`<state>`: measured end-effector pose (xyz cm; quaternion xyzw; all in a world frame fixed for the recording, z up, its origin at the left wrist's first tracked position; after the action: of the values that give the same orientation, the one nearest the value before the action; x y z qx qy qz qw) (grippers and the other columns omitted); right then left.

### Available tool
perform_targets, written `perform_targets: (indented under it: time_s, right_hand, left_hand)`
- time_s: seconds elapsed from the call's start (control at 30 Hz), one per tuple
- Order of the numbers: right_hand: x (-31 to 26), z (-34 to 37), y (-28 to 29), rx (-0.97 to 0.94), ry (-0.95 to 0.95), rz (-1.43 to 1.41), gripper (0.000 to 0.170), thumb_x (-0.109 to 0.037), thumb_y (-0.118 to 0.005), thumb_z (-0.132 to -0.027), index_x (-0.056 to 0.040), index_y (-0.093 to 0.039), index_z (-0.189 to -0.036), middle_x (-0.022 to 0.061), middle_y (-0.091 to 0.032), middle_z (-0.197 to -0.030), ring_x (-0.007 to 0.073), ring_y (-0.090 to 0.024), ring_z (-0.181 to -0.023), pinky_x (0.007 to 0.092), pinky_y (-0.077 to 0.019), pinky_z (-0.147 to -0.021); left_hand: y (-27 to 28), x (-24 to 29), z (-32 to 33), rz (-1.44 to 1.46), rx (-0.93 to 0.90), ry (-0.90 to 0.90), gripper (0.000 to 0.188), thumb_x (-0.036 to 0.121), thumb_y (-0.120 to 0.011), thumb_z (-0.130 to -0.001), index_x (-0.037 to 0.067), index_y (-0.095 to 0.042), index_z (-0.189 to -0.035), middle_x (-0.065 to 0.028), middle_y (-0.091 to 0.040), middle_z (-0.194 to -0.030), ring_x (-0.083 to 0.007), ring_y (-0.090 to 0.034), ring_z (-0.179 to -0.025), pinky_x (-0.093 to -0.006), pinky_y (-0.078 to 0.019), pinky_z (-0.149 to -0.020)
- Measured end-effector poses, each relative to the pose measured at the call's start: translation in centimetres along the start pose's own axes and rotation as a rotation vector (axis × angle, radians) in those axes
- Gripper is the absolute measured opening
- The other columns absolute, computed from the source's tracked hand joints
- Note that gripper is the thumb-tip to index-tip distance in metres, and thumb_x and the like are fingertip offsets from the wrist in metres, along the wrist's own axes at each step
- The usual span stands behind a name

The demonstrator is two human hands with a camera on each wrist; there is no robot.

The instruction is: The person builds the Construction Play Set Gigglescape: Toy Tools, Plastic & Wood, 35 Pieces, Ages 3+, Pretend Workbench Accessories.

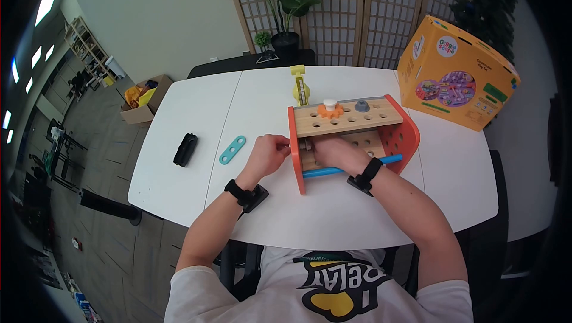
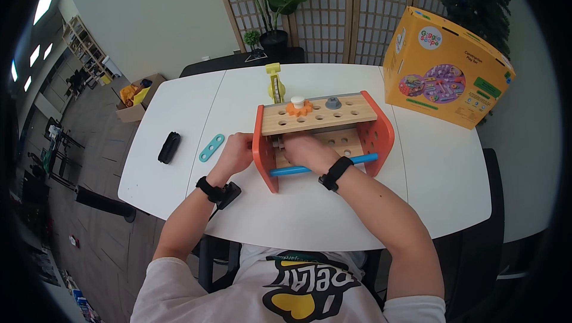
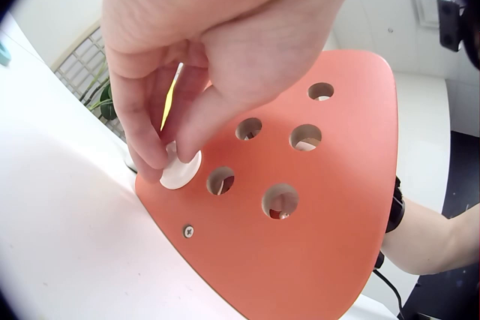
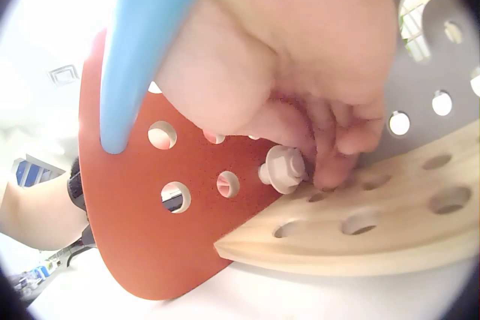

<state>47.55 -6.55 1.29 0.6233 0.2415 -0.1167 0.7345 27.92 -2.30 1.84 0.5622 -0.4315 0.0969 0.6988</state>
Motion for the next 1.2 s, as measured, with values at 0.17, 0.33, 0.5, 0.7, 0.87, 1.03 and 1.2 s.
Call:
perform_targets:
  time_s: [0.17, 0.33, 0.5, 0.7, 0.87, 1.03, 1.2]
  right_hand:
    - [-1.7, 1.5, 1.9, 0.017, 0.008, -0.047, 0.036, 0.004, -0.062, -0.083, 0.0045, -0.064, -0.119, 0.0258, -0.068, -0.117, 0.0395, -0.066, -0.112, 0.0443, -0.0545, -0.095]
    - [-0.5, 0.8, 0.8, 0.083, 0.067, -0.041, 0.036, 0.007, -0.064, -0.081, 0.0038, -0.066, -0.116, 0.0250, -0.070, -0.114, 0.0391, -0.067, -0.110, 0.0441, -0.0549, -0.094]
    - [-0.4, 0.4, 0.4, 0.078, 0.055, 0.040, 0.032, 0.007, -0.064, -0.081, 0.0037, -0.068, -0.113, 0.0247, -0.070, -0.111, 0.0395, -0.067, -0.109, 0.0449, -0.0555, -0.092]
    - [-1.4, 1.5, 1.8, 0.062, 0.037, 0.028, 0.034, 0.007, -0.064, -0.082, 0.0038, -0.066, -0.116, 0.0246, -0.070, -0.111, 0.0407, -0.067, -0.107, 0.0456, -0.0556, -0.092]
    - [-0.3, 0.7, 0.6, 0.127, 0.110, -0.008, 0.034, 0.006, -0.063, -0.083, 0.0031, -0.065, -0.117, 0.0248, -0.069, -0.113, 0.0411, -0.067, -0.108, 0.0463, -0.0551, -0.092]
    - [-0.1, 0.1, 0.1, 0.061, 0.043, 0.009, 0.031, 0.002, -0.063, -0.085, 0.0037, -0.066, -0.115, 0.0253, -0.069, -0.114, 0.0409, -0.067, -0.107, 0.0460, -0.0551, -0.093]
    - [-0.7, 0.4, 0.9, -0.018, -0.004, 0.070, 0.032, 0.002, -0.064, -0.084, 0.0048, -0.066, -0.115, 0.0254, -0.069, -0.114, 0.0404, -0.067, -0.108, 0.0447, -0.0556, -0.093]
  left_hand:
    - [0.0, 0.0, 0.1, 0.002, 0.007, -0.020, 0.022, 0.006, -0.071, -0.089, -0.002, -0.076, -0.109, -0.0203, -0.077, -0.092, -0.0302, -0.075, -0.084, -0.0364, -0.0588, -0.079]
    - [0.2, 0.4, 0.1, -0.023, -0.011, -0.006, 0.022, 0.005, -0.070, -0.089, -0.003, -0.076, -0.109, -0.0202, -0.077, -0.093, -0.0302, -0.075, -0.084, -0.0364, -0.0589, -0.079]
    - [0.2, 0.6, 0.2, -0.021, -0.006, -0.002, 0.022, 0.006, -0.070, -0.090, -0.002, -0.076, -0.110, -0.0203, -0.077, -0.092, -0.0305, -0.075, -0.084, -0.0365, -0.0588, -0.079]
    - [0.0, 0.3, 0.1, -0.014, -0.007, -0.002, 0.023, 0.006, -0.069, -0.090, -0.002, -0.076, -0.110, -0.0206, -0.077, -0.092, -0.0309, -0.075, -0.084, -0.0366, -0.0587, -0.079]
    - [-0.2, -0.1, -0.1, -0.005, 0.001, -0.027, 0.022, 0.005, -0.068, -0.089, -0.002, -0.076, -0.109, -0.0211, -0.076, -0.092, -0.0312, -0.075, -0.083, -0.0371, -0.0586, -0.079]
    - [-0.1, 0.1, 0.0, -0.007, 0.000, -0.029, 0.022, 0.006, -0.068, -0.090, -0.002, -0.076, -0.109, -0.0214, -0.076, -0.091, -0.0318, -0.075, -0.082, -0.0372, -0.0584, -0.078]
    - [0.0, 0.3, 0.1, -0.016, 0.001, -0.028, 0.022, 0.006, -0.068, -0.090, -0.002, -0.076, -0.109, -0.0219, -0.076, -0.091, -0.0324, -0.074, -0.080, -0.0375, -0.0582, -0.078]
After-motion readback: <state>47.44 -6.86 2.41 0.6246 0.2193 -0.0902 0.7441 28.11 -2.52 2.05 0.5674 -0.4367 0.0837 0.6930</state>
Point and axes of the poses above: each hand's wrist, its own z-axis away from the middle knuckle, its own y-axis out of the back of the hand, x = y × z, the point moved 2 cm from there along -z, towards the middle knuckle
